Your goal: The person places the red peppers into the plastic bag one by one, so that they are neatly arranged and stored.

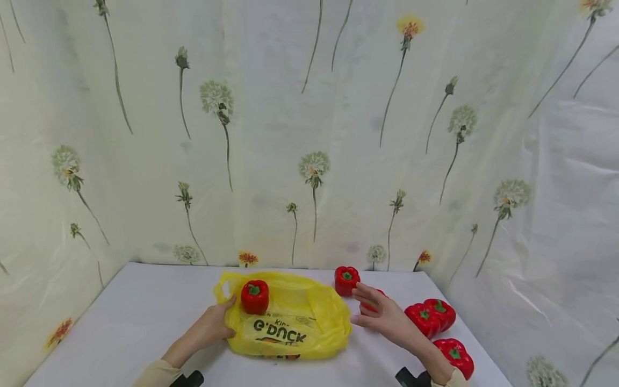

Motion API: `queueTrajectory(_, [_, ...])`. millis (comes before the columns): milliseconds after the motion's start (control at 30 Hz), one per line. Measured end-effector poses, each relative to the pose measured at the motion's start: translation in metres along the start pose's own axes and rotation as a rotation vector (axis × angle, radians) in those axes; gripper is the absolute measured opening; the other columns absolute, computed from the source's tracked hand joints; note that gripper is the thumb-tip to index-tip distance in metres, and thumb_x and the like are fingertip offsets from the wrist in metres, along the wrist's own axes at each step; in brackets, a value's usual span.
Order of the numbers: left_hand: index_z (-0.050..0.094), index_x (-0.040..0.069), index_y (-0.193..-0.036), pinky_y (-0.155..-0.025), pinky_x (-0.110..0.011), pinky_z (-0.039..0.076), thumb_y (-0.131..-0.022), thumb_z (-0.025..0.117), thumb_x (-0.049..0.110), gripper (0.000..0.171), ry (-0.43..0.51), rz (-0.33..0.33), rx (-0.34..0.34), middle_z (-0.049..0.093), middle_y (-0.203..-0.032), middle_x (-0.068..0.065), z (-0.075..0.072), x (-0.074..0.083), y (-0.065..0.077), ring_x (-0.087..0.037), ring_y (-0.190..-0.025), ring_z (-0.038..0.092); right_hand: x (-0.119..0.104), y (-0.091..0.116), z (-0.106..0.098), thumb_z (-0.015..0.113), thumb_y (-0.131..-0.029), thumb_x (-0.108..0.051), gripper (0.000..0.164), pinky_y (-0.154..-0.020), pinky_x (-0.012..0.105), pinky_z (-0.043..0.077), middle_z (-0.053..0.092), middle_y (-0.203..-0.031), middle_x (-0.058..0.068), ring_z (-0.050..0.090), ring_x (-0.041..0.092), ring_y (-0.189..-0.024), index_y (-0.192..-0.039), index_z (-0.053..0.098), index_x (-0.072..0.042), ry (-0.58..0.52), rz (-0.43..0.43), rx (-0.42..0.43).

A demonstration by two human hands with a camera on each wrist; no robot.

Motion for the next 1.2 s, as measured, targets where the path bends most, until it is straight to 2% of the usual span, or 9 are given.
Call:
queueTrajectory(300, [0.039,-0.013,-0.139,-0.074,-0.034,0.050,-0.064,0.080,0.001,0.087,-0.011,-0.033,-0.034,0.048,-0.138,-0.032,0.001,-0.001,-0.002,-0.025,-0.097,0.057,0.001,0.006,-0.013,0.080,-0.072,-0.044,0.094,-0.090,0.039,0.053,0.046,-0.148,0.011,0.044,0.033,-0.135,-0.149,0.033,-0.018,0.022,0.045,0.077])
queueTrajectory(500, [0.041,-0.013,-0.139,-0.080,-0.037,0.050,-0.064,0.081,0.001,0.086,-0.009,-0.027,-0.030,0.048,-0.139,-0.031,0.001,-0.001,-0.002,-0.025,-0.100,0.056,0.004,0.005,-0.021,0.077,-0.076,-0.043,0.091,-0.091,0.039,0.053,0.043,-0.150,0.012,0.041,0.035,-0.137,-0.150,0.031,-0.016,0.021,0.040,0.079])
queueTrajectory(700, [0.041,-0.013,-0.138,-0.078,-0.035,0.049,-0.064,0.081,0.000,0.085,-0.008,-0.018,-0.020,0.049,-0.138,-0.031,0.000,0.001,-0.002,-0.025,-0.099,0.055,0.006,0.003,-0.028,0.076,-0.078,-0.042,0.090,-0.096,0.040,0.050,0.037,-0.153,0.014,0.036,0.035,-0.140,-0.151,0.028,-0.015,0.028,0.022,0.089])
queueTrajectory(967, [0.041,-0.014,-0.138,-0.091,-0.045,0.049,-0.064,0.081,0.000,0.085,-0.014,-0.017,-0.015,0.049,-0.138,-0.030,0.000,0.001,-0.001,-0.025,-0.103,0.055,0.015,-0.002,-0.034,0.078,-0.073,-0.048,0.100,-0.098,0.042,0.047,0.029,-0.157,0.013,0.029,0.035,-0.143,-0.152,0.025,-0.015,0.054,0.060,0.149])
queueTrajectory(1200, [0.042,-0.013,-0.138,-0.099,-0.052,0.044,-0.064,0.081,0.001,0.085,-0.026,-0.017,-0.018,0.049,-0.139,-0.030,0.001,0.001,-0.002,-0.035,-0.122,0.053,0.023,-0.006,-0.037,0.078,-0.070,-0.051,0.107,-0.100,0.044,0.045,0.024,-0.159,0.013,0.024,0.036,-0.145,-0.153,0.021,-0.016,0.063,0.084,0.178])
Point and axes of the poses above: each hand's wrist, its own y-axis away from the middle knuckle, its own z-axis out of the palm, x = y × z, the point moved 1 cm from there along -y, towards the middle knuckle
